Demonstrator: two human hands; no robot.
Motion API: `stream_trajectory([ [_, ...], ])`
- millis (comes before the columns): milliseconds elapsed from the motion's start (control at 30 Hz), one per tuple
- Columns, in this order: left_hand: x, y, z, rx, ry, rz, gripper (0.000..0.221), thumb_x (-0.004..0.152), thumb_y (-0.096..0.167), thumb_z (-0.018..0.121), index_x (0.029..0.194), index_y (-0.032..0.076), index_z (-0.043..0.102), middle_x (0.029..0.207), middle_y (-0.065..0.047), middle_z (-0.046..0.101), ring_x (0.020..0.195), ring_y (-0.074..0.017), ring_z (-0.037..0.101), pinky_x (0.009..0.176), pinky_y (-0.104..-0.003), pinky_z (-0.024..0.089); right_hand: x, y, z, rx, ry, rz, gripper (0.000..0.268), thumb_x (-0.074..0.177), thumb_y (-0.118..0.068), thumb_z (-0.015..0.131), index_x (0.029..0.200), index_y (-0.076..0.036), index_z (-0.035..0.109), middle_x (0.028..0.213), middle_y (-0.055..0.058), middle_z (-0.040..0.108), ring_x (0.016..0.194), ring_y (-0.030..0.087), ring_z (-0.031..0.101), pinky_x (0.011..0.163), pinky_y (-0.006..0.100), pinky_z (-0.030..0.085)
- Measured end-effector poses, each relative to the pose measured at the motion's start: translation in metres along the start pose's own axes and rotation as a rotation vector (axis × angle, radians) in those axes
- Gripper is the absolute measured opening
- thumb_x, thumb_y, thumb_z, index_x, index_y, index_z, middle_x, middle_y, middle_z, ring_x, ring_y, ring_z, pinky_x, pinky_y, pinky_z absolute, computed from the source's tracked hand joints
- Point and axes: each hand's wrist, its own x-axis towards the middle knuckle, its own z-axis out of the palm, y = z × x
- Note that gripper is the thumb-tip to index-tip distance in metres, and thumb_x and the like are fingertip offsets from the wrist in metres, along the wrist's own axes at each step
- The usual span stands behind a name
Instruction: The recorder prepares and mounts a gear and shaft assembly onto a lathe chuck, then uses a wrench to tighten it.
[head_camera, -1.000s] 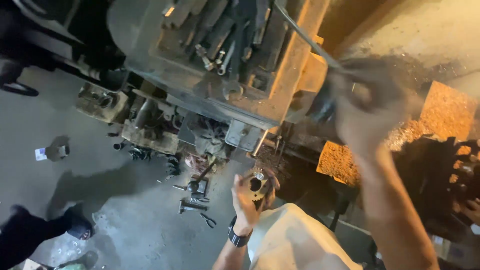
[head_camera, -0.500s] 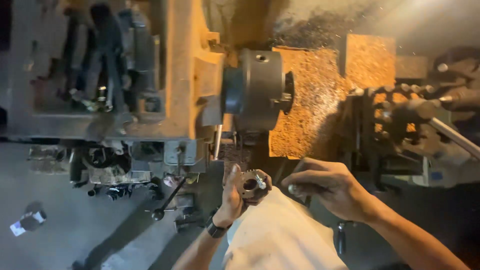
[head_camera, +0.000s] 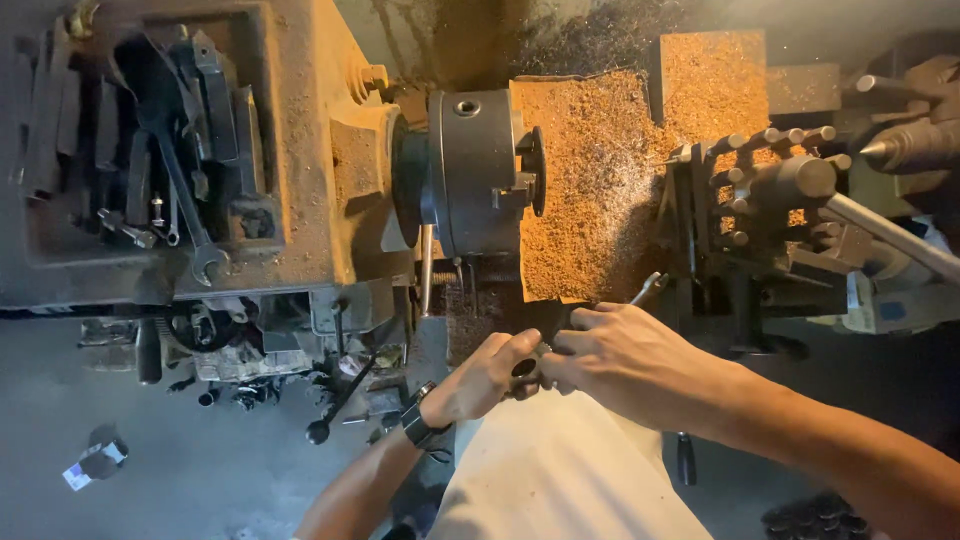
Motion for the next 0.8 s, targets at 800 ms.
stream_trajectory([
  [800, 0.004, -0.045, -0.012, 0.046, 0.210, 0.367, 0.064, 0.109, 0.046, 0.024, 0.097, 0.003, 0.069, 0.066, 0.000, 0.054, 0.055, -0.0112, 0.043, 0.049, -0.030, 0.036, 0.005, 0.007, 0.053, 0.355, 0.445, 0.238, 0.016, 0.082, -0.023, 0.075, 0.083, -0.008, 0.069, 0.074, 0.002, 0.069, 0.066, 0.016, 0.069, 0.058, 0.033, 0.053],
])
